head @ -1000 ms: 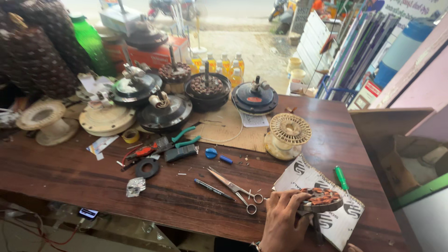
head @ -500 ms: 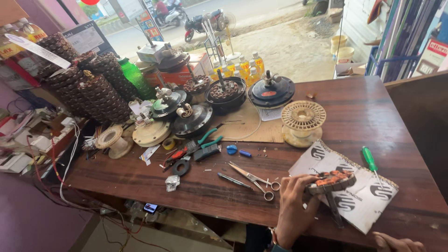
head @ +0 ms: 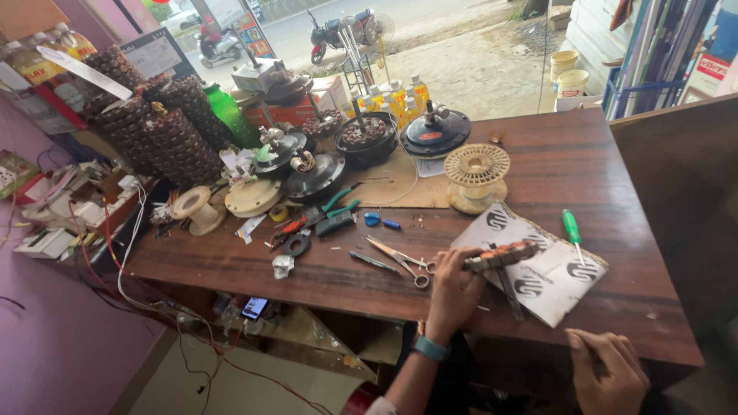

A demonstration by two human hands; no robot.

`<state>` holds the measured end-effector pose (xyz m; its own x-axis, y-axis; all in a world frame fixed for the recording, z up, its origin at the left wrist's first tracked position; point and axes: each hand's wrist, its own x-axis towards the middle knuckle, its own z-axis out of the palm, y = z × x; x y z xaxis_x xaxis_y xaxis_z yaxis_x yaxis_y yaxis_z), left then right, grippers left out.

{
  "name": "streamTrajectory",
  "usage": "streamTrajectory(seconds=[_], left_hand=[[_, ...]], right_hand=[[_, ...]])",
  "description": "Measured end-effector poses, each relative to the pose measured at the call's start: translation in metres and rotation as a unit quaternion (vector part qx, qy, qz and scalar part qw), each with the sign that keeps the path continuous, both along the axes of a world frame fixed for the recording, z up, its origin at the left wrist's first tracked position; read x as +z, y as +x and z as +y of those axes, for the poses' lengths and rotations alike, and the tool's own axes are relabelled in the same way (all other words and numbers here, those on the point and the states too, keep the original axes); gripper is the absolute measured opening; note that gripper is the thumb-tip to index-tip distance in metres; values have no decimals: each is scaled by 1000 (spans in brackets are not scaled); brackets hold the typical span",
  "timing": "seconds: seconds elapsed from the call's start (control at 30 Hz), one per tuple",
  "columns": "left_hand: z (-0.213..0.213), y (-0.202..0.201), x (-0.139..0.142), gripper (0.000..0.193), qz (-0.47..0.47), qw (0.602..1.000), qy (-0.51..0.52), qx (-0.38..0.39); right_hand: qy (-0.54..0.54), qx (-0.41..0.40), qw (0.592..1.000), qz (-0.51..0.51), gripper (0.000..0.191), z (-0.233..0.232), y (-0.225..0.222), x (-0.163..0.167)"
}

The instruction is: The person sits at a workbench and works on a fan motor stator, using their fingers to press and arrange copper windings around the coil slots while turning the stator to reach different sides. They hold the stator over a printed paper on the bench and continue adjusting the windings throughout the clip.

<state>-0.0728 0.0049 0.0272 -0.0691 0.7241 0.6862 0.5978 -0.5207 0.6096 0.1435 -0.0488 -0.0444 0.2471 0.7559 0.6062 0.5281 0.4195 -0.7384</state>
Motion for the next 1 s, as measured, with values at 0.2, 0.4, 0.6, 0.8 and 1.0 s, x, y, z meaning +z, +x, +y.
streamTrajectory(seconds=[0.2, 0.4, 0.6, 0.8, 1.0], left_hand=[[3, -1, 14, 33, -5, 1000, -14, 2], [3, 1, 26, 32, 5, 1000, -12, 7], [3, -2, 24, 39, -55, 998, 13, -31], [-6, -5, 12, 33, -21, 989, 140, 46], [-67, -15, 48, 42, -108, 962, 103, -228]], right_hand=[[-5, 16, 999, 35, 8, -3, -2, 2], [17, 39, 998, 42, 9, 4, -1, 2], [11, 36, 998, 44, 8, 3, -1, 0], [62, 40, 997, 11, 7, -10, 6, 5], [128, 185, 933, 281, 13, -49, 54, 70]])
